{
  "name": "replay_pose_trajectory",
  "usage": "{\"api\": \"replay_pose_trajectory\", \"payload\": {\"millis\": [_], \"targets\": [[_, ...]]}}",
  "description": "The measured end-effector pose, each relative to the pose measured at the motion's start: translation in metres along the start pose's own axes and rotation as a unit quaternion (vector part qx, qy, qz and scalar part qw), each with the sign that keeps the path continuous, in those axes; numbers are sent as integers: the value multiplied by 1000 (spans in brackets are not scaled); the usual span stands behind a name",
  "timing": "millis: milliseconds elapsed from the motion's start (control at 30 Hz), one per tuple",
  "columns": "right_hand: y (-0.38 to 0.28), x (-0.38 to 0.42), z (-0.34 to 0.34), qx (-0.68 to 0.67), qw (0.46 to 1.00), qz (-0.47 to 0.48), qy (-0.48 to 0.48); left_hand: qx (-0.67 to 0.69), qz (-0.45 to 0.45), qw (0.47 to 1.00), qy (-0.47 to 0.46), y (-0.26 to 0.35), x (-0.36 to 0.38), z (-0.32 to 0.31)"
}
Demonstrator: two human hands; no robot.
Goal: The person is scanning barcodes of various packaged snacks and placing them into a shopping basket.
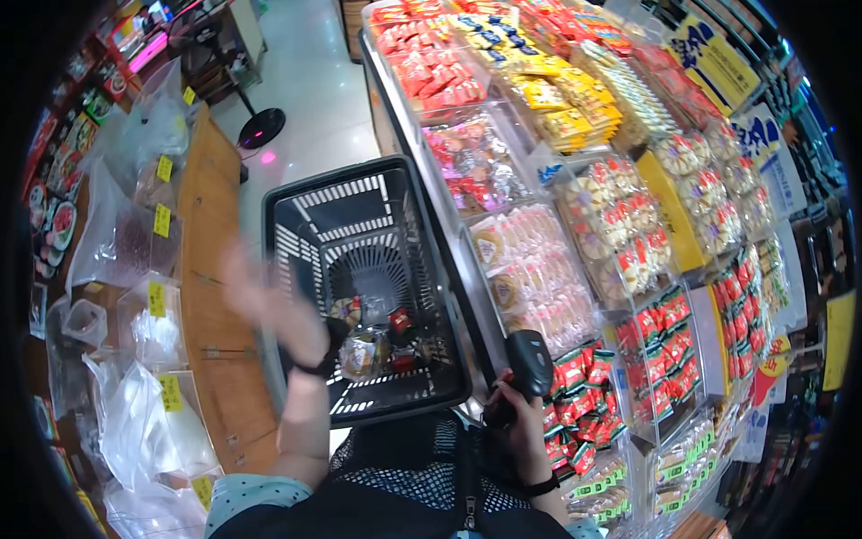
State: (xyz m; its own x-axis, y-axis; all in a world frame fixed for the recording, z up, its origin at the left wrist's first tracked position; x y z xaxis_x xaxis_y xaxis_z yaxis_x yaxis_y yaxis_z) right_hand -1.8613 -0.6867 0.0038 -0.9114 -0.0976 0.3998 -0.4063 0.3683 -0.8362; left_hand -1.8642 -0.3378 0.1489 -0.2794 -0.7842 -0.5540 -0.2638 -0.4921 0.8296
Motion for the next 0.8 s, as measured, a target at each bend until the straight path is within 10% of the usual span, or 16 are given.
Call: {"api": "replay_pose_trajectory", "payload": {"millis": [33,233,500,800], "targets": [[1,2,-5,1,1000,-7,-6,-175,-28,972,-156,-40,6,-35],[8,5,13,22,998,16,62,-455,184,781,-386,-296,142,-54],[17,23,11,89,992,-14,88,-616,236,507,-555,-356,169,-39],[12,42,25,84,989,-18,119,-611,247,565,-496,-376,166,-41]]}}
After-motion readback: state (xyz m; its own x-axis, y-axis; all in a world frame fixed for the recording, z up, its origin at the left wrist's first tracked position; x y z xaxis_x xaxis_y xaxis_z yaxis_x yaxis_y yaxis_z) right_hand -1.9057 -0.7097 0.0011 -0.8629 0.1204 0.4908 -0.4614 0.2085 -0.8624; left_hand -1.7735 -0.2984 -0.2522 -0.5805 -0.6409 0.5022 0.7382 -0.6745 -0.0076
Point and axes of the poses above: each hand's wrist, its own x-axis away from the middle knuckle, its own z-axis out of the back of the hand, y = z × x, the point moved 9 cm from there along -x, towards the middle knuckle, and after that the axes turned 3 degrees about -y, right-handed, at the moved point
